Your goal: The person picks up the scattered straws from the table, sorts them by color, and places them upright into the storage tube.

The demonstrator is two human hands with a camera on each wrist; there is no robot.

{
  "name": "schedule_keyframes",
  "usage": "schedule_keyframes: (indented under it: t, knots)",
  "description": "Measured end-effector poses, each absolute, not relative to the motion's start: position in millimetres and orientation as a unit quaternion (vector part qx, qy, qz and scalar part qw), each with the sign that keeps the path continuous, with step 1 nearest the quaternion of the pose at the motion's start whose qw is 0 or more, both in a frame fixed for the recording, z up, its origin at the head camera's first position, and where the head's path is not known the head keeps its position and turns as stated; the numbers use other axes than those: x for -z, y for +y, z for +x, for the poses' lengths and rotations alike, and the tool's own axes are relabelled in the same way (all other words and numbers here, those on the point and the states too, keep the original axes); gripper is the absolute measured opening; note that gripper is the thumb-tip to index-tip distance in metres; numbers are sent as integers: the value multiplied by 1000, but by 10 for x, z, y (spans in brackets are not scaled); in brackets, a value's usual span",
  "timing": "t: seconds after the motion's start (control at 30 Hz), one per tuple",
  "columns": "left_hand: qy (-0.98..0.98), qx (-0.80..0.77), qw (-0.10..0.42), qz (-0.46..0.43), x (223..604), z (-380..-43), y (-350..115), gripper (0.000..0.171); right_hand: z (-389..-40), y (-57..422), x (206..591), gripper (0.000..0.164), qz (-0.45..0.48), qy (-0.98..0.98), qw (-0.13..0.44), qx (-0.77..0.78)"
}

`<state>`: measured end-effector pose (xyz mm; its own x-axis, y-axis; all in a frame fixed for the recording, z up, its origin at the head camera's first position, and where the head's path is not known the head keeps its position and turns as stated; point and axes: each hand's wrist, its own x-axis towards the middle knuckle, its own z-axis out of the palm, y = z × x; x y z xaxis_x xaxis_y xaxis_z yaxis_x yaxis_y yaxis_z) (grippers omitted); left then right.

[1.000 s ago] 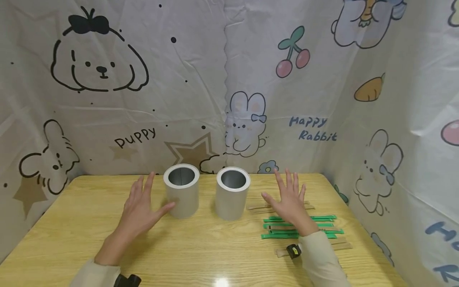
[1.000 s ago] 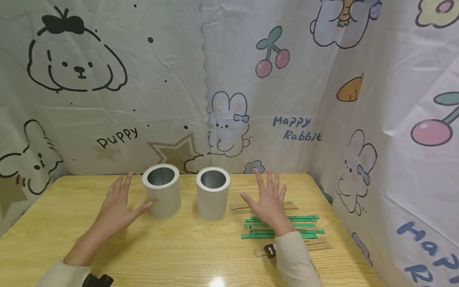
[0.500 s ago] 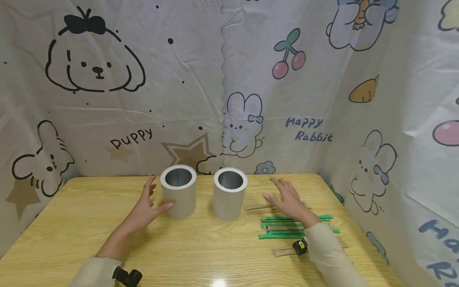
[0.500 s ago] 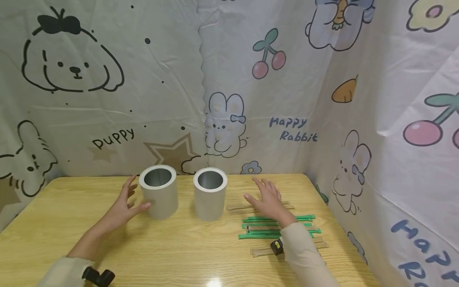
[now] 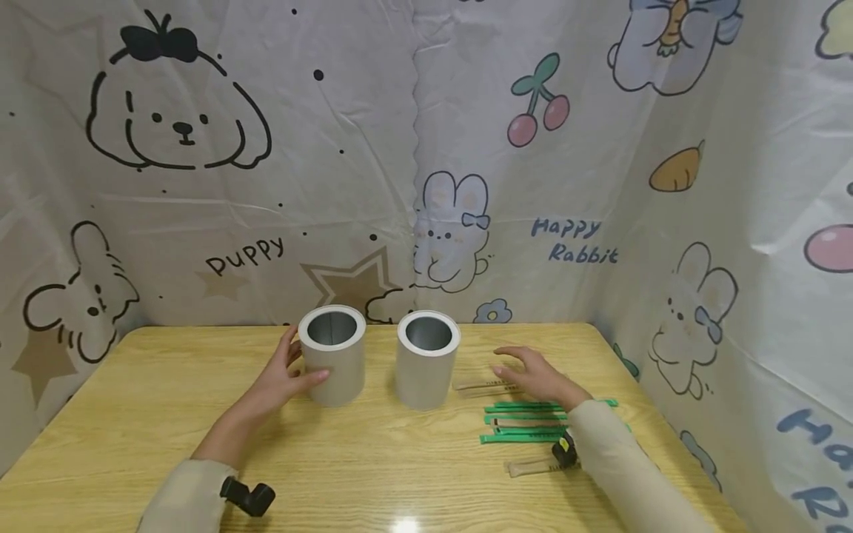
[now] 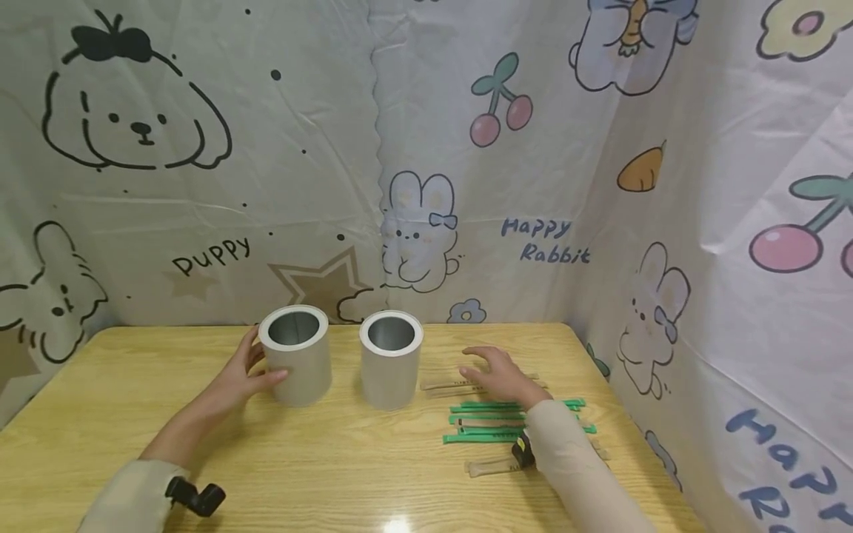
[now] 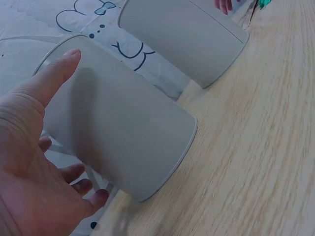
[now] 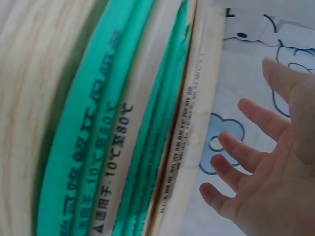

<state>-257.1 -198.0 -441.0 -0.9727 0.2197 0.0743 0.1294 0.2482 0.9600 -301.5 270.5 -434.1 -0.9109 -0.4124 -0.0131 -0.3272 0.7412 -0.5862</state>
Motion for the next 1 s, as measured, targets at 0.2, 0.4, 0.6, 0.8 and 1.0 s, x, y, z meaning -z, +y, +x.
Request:
schedule_keyframes:
  t: [0.2,0.4,0.6,0.8,1.0]
  knots:
    - [780,-617,40,102,4411,-2599,-1934,109,-3110,2692,4385,42,-202,930,81,297]
    - [779,-620,57,76,4426,-2626,-1894,110,-3137,2653,4392,34,-210,926,103,297]
    - [778,-621,57,76,4502,-2684,-1896,110,-3160,2659,4437,27,-207,932,104,280]
    - [771,-629,65,72,4578,-2741,-1872,110,-3172,2693,4462,21,-186,934,98,288]
    - [767,-632,83,77,4608,-2759,-1851,113,-3176,2706,4496,15,-171,940,87,284]
